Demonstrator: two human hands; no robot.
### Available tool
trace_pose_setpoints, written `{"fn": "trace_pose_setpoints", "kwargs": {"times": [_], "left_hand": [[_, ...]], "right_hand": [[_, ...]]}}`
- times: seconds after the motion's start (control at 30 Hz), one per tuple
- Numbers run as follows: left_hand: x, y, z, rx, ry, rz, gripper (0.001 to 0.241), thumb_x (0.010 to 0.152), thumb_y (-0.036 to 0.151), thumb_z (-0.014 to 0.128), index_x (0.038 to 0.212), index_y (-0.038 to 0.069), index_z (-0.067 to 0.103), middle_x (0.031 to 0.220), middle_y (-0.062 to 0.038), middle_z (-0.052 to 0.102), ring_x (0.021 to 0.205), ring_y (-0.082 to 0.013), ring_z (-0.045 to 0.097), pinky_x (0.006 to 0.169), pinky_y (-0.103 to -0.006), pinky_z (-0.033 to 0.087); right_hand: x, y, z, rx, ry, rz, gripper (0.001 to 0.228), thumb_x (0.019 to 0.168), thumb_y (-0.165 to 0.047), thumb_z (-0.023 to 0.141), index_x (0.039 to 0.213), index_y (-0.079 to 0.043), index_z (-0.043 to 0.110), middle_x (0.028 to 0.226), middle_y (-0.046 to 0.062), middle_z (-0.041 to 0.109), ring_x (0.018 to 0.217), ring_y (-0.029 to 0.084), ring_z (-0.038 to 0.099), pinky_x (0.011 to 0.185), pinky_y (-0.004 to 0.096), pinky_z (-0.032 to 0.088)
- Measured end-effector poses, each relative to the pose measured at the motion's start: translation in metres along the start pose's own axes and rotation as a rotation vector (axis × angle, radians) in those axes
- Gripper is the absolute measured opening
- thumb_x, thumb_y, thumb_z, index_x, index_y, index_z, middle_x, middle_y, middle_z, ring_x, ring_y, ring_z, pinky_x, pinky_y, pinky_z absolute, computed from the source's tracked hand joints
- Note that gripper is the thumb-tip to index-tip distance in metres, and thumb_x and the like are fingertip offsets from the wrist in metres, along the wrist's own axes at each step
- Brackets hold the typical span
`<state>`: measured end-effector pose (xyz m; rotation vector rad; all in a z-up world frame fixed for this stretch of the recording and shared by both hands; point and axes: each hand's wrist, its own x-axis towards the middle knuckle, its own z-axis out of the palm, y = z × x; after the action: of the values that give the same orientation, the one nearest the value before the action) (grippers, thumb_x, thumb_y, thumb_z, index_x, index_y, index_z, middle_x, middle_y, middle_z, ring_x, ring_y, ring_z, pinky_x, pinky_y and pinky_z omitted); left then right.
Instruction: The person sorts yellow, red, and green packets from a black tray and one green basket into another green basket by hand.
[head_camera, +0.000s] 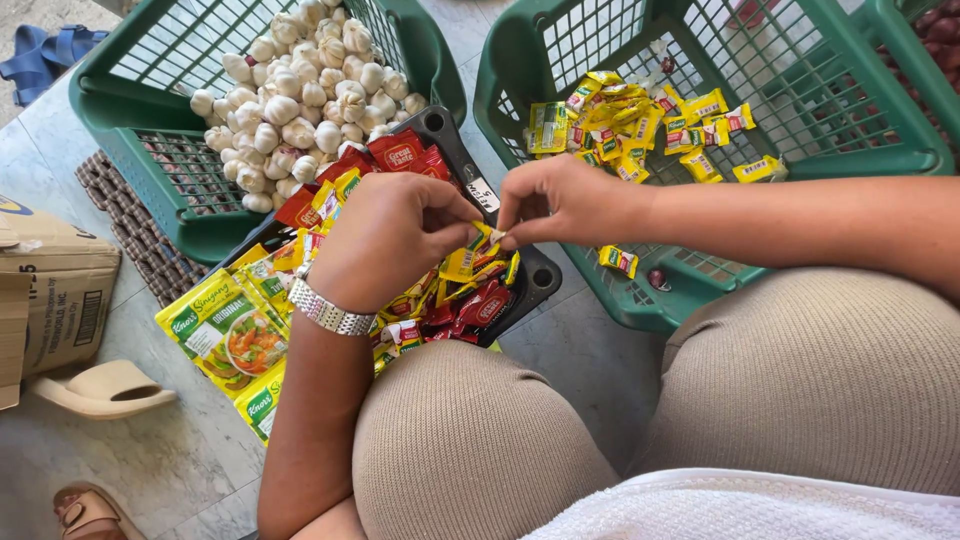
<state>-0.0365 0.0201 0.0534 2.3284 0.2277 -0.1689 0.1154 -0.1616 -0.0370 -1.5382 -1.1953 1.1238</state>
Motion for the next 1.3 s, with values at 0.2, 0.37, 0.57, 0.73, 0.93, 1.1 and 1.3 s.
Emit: {"fn": "trace_pose_setpoints", "kwargs": {"times": [0.2, 0.37, 0.57, 0.73, 0.93, 1.1, 1.3], "left_hand": [[-0.004, -0.002, 0.000, -0.008, 0.005, 0.037, 0.016, 0.076, 0.007, 0.078, 0.092, 0.008, 0.079, 0.074, -0.007, 0.075, 0.065, -0.0147, 0.075, 0.063, -0.0291, 0.059], [0.002, -0.009, 0.008, 0.067, -0.053, 0.055, 0.014, 0.074, 0.011, 0.081, 0.087, 0.010, 0.079, 0.075, -0.007, 0.075, 0.067, -0.0192, 0.075, 0.064, -0.0322, 0.058], [0.013, -0.024, 0.023, 0.174, -0.135, 0.075, 0.012, 0.071, 0.011, 0.079, 0.082, 0.012, 0.078, 0.074, -0.006, 0.074, 0.071, -0.0226, 0.074, 0.067, -0.0363, 0.057], [0.013, -0.029, 0.027, 0.364, -0.109, 0.125, 0.008, 0.067, 0.016, 0.079, 0.074, 0.017, 0.082, 0.080, -0.006, 0.072, 0.083, -0.0271, 0.069, 0.070, -0.0410, 0.056], [0.011, -0.023, 0.026, 0.384, -0.108, 0.172, 0.009, 0.072, 0.024, 0.080, 0.079, 0.019, 0.083, 0.081, -0.007, 0.070, 0.085, -0.0274, 0.068, 0.073, -0.0424, 0.055], [0.015, 0.016, 0.020, 0.053, 0.005, 0.099, 0.022, 0.088, 0.027, 0.076, 0.108, 0.018, 0.079, 0.089, -0.009, 0.064, 0.079, -0.0223, 0.070, 0.074, -0.0367, 0.057], [0.054, 0.035, 0.041, 0.054, 0.103, 0.386, 0.019, 0.091, 0.020, 0.078, 0.110, 0.014, 0.077, 0.101, -0.009, 0.065, 0.088, -0.0224, 0.070, 0.079, -0.0365, 0.057]], "right_hand": [[0.006, 0.002, 0.011, -0.126, 0.018, -0.150, 0.007, 0.088, -0.009, 0.077, 0.093, -0.006, 0.074, 0.090, 0.002, 0.061, 0.076, 0.010, 0.064, 0.067, 0.027, 0.053], [0.007, 0.019, 0.014, -0.229, 0.013, -0.237, 0.010, 0.085, -0.008, 0.078, 0.095, -0.010, 0.077, 0.091, 0.003, 0.062, 0.082, 0.015, 0.065, 0.071, 0.030, 0.053], [0.005, 0.022, 0.008, -0.269, -0.027, -0.261, 0.012, 0.084, -0.009, 0.077, 0.095, -0.012, 0.078, 0.088, 0.003, 0.060, 0.081, 0.016, 0.063, 0.071, 0.030, 0.052], [0.001, 0.014, -0.012, -0.230, 0.030, -0.117, 0.012, 0.089, -0.014, 0.075, 0.101, -0.012, 0.077, 0.088, 0.001, 0.057, 0.076, 0.013, 0.060, 0.066, 0.028, 0.050], [-0.014, 0.087, -0.040, -0.461, 0.176, -0.068, 0.014, 0.092, -0.017, 0.075, 0.105, -0.011, 0.075, 0.088, 0.008, 0.063, 0.082, 0.023, 0.063, 0.075, 0.036, 0.051], [-0.045, 0.166, -0.042, -0.782, -0.055, 0.300, 0.019, 0.090, -0.024, 0.069, 0.106, -0.016, 0.075, 0.101, 0.010, 0.070, 0.096, 0.032, 0.069, 0.085, 0.047, 0.056], [-0.084, 0.219, -0.047, -1.026, -0.169, 0.444, 0.041, 0.086, -0.022, 0.065, 0.127, -0.019, 0.063, 0.118, 0.010, 0.065, 0.101, 0.034, 0.070, 0.084, 0.050, 0.058]]}}
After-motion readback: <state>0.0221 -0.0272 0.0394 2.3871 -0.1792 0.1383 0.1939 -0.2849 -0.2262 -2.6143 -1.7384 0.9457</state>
